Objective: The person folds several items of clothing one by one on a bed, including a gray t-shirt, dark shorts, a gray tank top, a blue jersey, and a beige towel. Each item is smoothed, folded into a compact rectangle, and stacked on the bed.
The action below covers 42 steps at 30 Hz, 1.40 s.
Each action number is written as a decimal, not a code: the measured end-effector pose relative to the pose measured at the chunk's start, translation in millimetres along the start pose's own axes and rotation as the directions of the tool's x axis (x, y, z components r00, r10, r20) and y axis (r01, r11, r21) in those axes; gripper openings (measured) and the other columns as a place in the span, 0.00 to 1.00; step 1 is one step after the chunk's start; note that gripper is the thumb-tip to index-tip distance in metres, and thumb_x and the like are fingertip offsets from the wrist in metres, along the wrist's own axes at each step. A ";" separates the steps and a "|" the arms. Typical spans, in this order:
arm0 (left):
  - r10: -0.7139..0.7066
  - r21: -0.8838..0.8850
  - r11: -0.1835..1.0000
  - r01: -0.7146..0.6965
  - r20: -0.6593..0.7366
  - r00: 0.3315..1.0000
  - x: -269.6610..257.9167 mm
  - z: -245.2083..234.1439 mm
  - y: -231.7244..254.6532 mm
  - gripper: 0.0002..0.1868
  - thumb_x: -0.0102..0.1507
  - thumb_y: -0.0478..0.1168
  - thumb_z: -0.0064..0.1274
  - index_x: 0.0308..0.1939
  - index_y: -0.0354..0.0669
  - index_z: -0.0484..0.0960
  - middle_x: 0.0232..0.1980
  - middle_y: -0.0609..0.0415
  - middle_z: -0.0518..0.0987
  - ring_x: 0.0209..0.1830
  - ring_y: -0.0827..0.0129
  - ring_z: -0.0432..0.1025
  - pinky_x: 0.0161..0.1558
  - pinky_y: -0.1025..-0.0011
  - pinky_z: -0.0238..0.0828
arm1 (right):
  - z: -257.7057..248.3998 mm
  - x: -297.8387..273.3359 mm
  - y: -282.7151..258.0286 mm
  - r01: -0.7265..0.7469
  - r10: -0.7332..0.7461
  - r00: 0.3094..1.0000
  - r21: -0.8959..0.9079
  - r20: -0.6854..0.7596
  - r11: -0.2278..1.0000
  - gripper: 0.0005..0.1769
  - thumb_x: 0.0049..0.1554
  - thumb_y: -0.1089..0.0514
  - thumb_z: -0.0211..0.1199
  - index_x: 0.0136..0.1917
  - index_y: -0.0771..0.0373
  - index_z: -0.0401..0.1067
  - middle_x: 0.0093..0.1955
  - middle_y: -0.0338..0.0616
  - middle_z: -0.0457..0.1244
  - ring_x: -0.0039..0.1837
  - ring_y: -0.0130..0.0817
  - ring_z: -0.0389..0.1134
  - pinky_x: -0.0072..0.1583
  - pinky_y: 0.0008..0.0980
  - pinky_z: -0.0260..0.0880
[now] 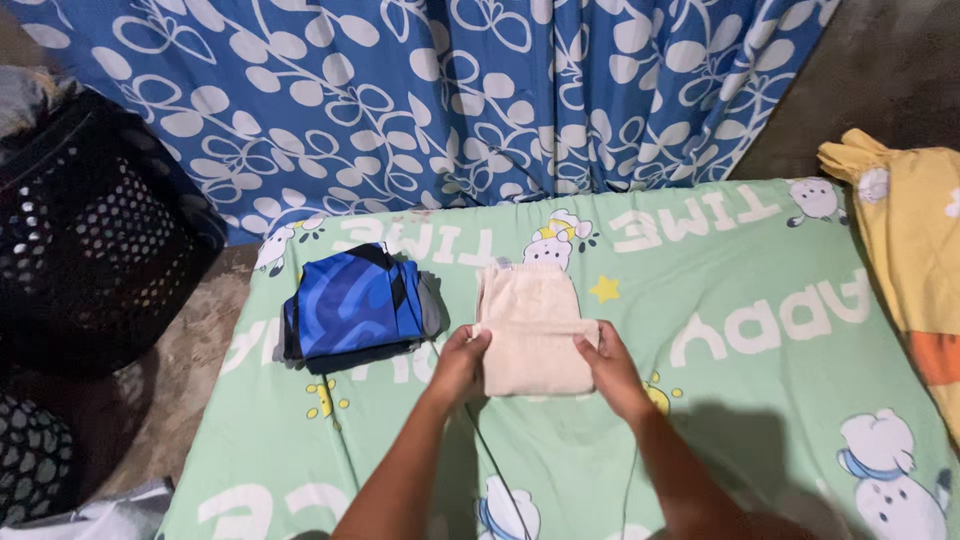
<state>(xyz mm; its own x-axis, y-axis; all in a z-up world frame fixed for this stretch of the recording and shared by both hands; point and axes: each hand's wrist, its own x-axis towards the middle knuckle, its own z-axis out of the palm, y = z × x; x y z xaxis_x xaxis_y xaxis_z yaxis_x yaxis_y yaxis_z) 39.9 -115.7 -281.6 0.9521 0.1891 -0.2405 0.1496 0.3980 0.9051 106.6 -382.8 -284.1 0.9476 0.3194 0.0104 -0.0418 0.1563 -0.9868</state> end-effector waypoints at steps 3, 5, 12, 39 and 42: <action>0.012 0.387 0.919 0.071 -0.207 0.978 19.4 2.0 -26.8 0.17 0.68 0.48 0.47 0.49 0.36 0.76 0.37 0.46 0.81 0.37 0.60 0.76 0.43 0.62 0.74 | 14.0 9.3 30.3 0.021 -0.231 0.952 -0.712 -0.200 0.701 0.29 0.64 0.49 0.59 0.69 0.72 0.59 0.68 0.66 0.60 0.68 0.59 0.62 0.64 0.46 0.62; 0.104 0.631 0.770 0.100 -0.279 0.955 23.4 2.2 -39.9 0.20 0.71 0.50 0.44 0.50 0.34 0.75 0.41 0.38 0.82 0.42 0.50 0.77 0.47 0.57 0.73 | 23.5 8.6 40.8 -0.171 -0.095 0.941 -0.699 -0.324 0.694 0.28 0.62 0.45 0.57 0.68 0.65 0.62 0.61 0.65 0.65 0.64 0.63 0.65 0.63 0.49 0.66; 0.067 0.811 0.505 0.294 -0.377 0.924 17.3 35.5 -12.2 0.21 0.71 0.53 0.34 0.59 0.41 0.64 0.50 0.30 0.81 0.53 0.35 0.75 0.56 0.46 0.69 | 44.3 14.6 13.6 -0.394 -0.028 0.859 -0.696 -0.511 0.600 0.24 0.61 0.43 0.60 0.60 0.64 0.67 0.52 0.65 0.69 0.56 0.63 0.70 0.59 0.51 0.71; 0.115 0.916 -0.248 -0.316 0.352 0.929 -74.1 60.4 17.3 0.34 0.60 0.42 0.52 0.72 0.46 0.66 0.76 0.48 0.64 0.76 0.56 0.57 0.73 0.47 0.44 | 56.2 -49.1 -13.0 0.299 -0.064 0.950 -0.950 0.305 -0.094 0.39 0.50 0.69 0.58 0.76 0.65 0.56 0.79 0.56 0.49 0.80 0.49 0.48 0.77 0.48 0.43; -0.097 0.950 -0.171 -0.262 0.248 0.964 -94.1 62.2 30.3 0.32 0.59 0.46 0.52 0.69 0.50 0.72 0.66 0.47 0.76 0.68 0.57 0.69 0.70 0.52 0.56 | 47.4 -62.6 -35.9 0.393 0.026 0.919 -0.919 0.394 0.020 0.36 0.46 0.68 0.60 0.70 0.64 0.64 0.74 0.57 0.57 0.76 0.49 0.56 0.73 0.45 0.54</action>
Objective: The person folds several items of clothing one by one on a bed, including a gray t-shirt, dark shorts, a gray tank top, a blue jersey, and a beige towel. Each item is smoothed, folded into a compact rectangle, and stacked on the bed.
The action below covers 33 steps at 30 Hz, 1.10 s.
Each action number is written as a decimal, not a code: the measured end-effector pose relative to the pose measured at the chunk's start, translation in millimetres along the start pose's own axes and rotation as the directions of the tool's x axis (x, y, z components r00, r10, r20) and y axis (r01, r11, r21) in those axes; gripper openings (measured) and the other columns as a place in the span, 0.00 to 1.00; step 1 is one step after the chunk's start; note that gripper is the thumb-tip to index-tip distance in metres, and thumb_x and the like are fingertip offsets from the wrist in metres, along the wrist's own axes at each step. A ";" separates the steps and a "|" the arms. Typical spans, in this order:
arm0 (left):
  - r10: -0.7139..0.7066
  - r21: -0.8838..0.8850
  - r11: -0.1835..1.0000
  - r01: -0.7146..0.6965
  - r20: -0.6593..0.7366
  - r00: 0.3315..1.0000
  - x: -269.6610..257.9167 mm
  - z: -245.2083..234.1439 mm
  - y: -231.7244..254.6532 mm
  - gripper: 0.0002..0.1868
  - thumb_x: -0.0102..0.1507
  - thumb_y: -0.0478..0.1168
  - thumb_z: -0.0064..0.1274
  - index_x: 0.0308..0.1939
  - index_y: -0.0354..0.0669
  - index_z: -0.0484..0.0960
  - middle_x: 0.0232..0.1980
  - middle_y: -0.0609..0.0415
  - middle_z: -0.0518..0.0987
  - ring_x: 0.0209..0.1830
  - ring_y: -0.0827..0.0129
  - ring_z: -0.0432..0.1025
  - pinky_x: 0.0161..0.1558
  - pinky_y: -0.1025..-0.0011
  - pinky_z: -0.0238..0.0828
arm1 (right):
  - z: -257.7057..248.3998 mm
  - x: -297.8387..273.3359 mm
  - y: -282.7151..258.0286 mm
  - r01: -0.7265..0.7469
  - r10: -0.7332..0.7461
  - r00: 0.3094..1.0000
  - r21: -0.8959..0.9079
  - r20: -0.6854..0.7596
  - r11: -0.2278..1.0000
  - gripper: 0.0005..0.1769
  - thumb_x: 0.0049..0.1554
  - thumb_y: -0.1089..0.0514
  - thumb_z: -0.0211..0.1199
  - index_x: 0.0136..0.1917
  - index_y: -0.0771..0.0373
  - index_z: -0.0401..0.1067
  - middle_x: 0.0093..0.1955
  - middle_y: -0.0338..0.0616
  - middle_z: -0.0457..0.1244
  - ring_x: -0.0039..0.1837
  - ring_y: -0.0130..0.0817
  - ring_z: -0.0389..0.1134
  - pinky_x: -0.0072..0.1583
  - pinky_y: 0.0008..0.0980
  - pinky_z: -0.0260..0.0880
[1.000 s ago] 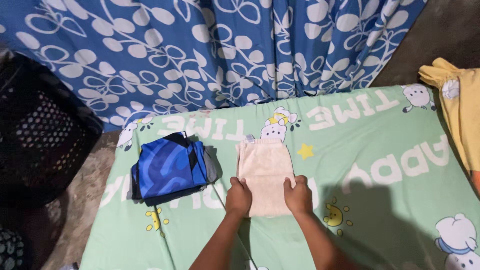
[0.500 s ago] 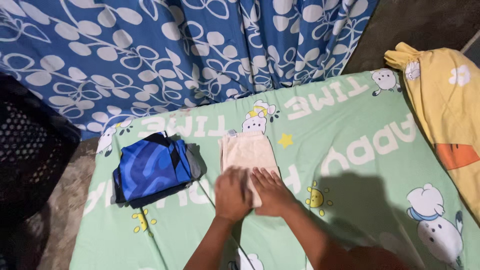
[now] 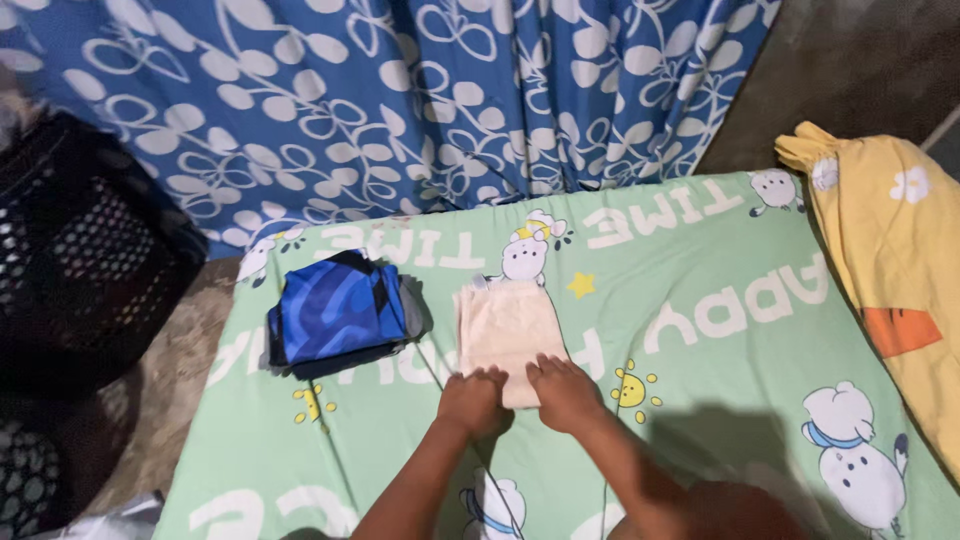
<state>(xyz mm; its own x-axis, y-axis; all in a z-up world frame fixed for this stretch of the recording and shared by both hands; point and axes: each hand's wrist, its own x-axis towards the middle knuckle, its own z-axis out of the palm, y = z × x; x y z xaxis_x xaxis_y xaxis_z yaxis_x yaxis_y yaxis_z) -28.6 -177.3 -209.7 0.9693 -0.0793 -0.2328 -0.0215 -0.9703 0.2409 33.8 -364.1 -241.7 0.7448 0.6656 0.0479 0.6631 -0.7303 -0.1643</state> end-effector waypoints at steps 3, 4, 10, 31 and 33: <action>-0.002 -0.158 0.987 0.023 0.129 0.992 -21.1 -20.3 -2.6 0.32 0.54 0.47 0.57 0.65 0.54 0.79 0.58 0.48 0.81 0.59 0.57 0.75 0.62 0.58 0.68 | -32.6 -18.0 -6.8 -0.120 0.045 0.948 0.223 0.316 0.967 0.33 0.47 0.67 0.59 0.67 0.59 0.68 0.68 0.50 0.64 0.71 0.47 0.63 0.66 0.43 0.65; 0.009 -0.219 0.976 0.020 0.131 0.991 -27.0 -23.8 -6.1 0.33 0.52 0.47 0.59 0.63 0.55 0.81 0.57 0.48 0.82 0.57 0.55 0.75 0.58 0.59 0.71 | -43.4 -21.0 -5.0 -0.168 0.040 0.919 0.298 0.393 0.940 0.32 0.47 0.65 0.61 0.66 0.59 0.69 0.64 0.51 0.66 0.66 0.45 0.66 0.63 0.40 0.68; 0.036 -0.671 0.740 0.048 0.111 0.993 1.8 -27.4 -55.4 0.33 0.47 0.43 0.63 0.57 0.44 0.85 0.43 0.43 0.87 0.41 0.59 0.81 0.46 0.64 0.78 | -51.9 -5.8 39.6 -0.372 0.061 0.914 0.767 0.401 0.523 0.29 0.44 0.61 0.68 0.61 0.64 0.74 0.52 0.49 0.69 0.53 0.37 0.70 0.53 0.37 0.71; -0.639 -0.644 0.627 0.438 -0.103 0.763 84.0 -23.7 -12.7 0.28 0.70 0.55 0.32 0.69 0.45 0.63 0.71 0.43 0.66 0.59 0.42 0.73 0.60 0.48 0.68 | 25.4 85.6 5.1 -0.649 0.812 0.576 0.552 -0.093 0.523 0.26 0.65 0.38 0.47 0.64 0.58 0.63 0.62 0.58 0.65 0.59 0.61 0.68 0.57 0.56 0.69; -0.464 -0.411 0.865 0.287 -0.442 0.767 82.5 -24.6 -4.2 0.31 0.67 0.55 0.38 0.70 0.44 0.65 0.73 0.42 0.63 0.69 0.45 0.63 0.66 0.45 0.56 | 20.3 87.0 3.1 -0.674 0.815 0.573 0.516 -0.086 0.528 0.26 0.65 0.37 0.45 0.64 0.57 0.63 0.62 0.59 0.64 0.58 0.62 0.69 0.56 0.57 0.70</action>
<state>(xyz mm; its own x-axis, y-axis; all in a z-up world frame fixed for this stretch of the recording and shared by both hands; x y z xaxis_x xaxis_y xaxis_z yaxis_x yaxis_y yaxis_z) 57.5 -174.1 -206.7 0.8623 0.4905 0.1262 0.3598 -0.7686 0.5290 99.2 -305.3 -258.1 0.9736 -0.2272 -0.0217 -0.1902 -0.7552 -0.6272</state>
